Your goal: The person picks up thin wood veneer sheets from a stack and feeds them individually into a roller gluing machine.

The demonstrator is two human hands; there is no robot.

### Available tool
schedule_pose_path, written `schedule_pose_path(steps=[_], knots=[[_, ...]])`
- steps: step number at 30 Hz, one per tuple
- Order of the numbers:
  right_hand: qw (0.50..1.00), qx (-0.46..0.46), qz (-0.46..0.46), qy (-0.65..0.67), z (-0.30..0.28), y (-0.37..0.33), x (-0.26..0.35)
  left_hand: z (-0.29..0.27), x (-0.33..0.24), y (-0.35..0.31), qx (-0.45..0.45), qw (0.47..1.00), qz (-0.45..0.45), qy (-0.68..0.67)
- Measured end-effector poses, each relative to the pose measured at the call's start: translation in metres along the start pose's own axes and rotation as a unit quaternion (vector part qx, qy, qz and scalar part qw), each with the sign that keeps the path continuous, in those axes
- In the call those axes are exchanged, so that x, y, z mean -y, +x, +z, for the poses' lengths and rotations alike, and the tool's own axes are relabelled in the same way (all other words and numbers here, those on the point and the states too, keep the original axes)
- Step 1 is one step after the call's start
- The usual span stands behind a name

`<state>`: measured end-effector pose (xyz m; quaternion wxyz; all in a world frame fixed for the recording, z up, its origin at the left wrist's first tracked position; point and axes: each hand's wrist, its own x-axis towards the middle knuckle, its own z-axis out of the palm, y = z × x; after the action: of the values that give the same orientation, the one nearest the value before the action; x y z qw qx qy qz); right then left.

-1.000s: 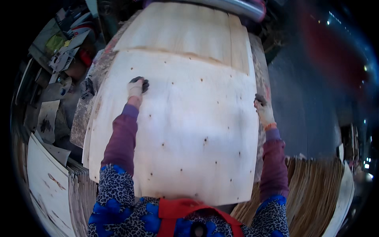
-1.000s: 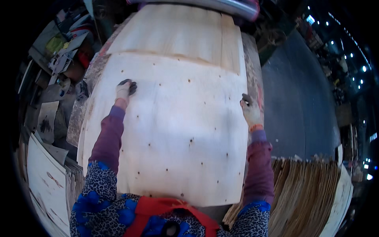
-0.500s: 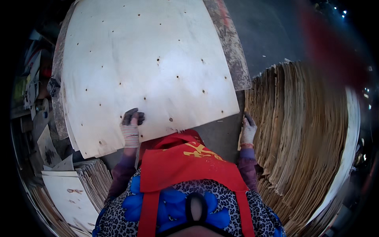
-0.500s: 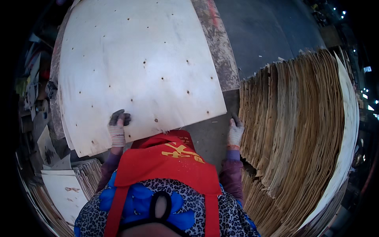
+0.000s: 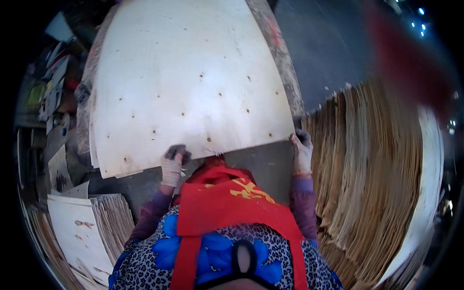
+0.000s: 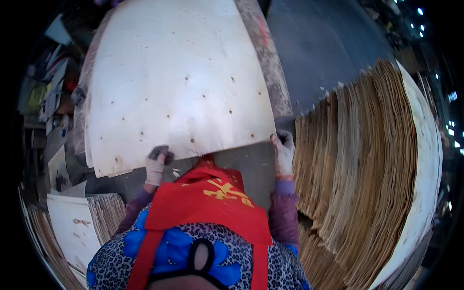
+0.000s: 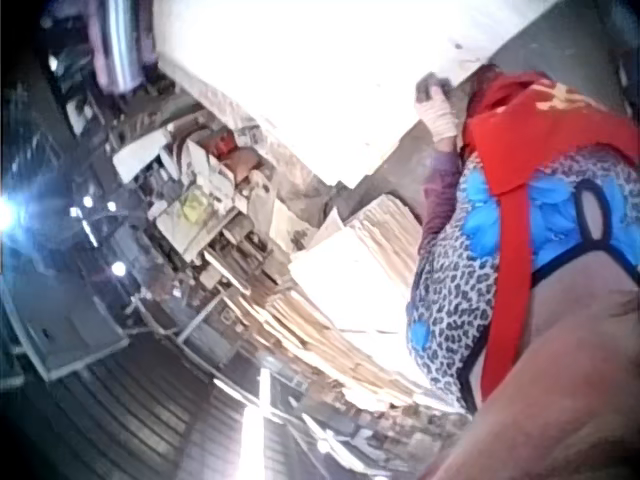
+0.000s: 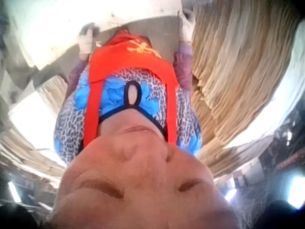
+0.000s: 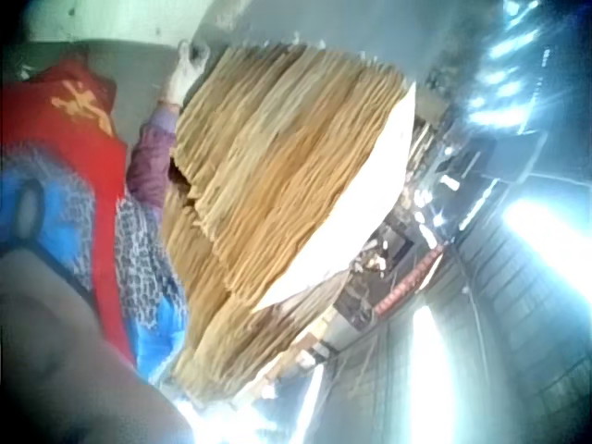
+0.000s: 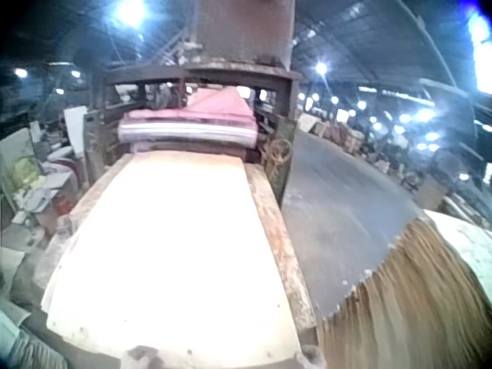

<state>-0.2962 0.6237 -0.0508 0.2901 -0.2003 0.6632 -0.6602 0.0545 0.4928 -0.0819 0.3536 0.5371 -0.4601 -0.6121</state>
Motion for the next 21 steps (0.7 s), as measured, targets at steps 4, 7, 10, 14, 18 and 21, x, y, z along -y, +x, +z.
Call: schedule_pose_path(steps=[4,7,10,14,18,21], knots=[[0.990,0.049,-0.061,0.122,0.052,-0.022,0.066,-0.018,0.007,-0.020,-0.014,0.971,-0.217,-0.102],[0.960,0.052,-0.053,0.270,0.063,-0.025,0.103,-0.039,0.027,-0.021,0.053,0.902,-0.377,-0.205],[0.930,0.060,-0.001,0.363,0.056,-0.022,0.100,-0.035,0.019,-0.016,0.191,0.832,-0.269,-0.447],[0.954,0.017,0.051,0.294,0.045,0.017,0.031,-0.016,0.002,0.003,0.152,0.883,-0.181,-0.406],[0.945,0.032,0.126,0.299,0.037,0.053,-0.028,-0.001,-0.027,0.034,-0.025,0.937,-0.108,-0.332],[0.945,-0.014,0.155,0.289,0.043,0.051,-0.033,0.006,-0.022,0.043,-0.097,0.930,-0.148,-0.321]])
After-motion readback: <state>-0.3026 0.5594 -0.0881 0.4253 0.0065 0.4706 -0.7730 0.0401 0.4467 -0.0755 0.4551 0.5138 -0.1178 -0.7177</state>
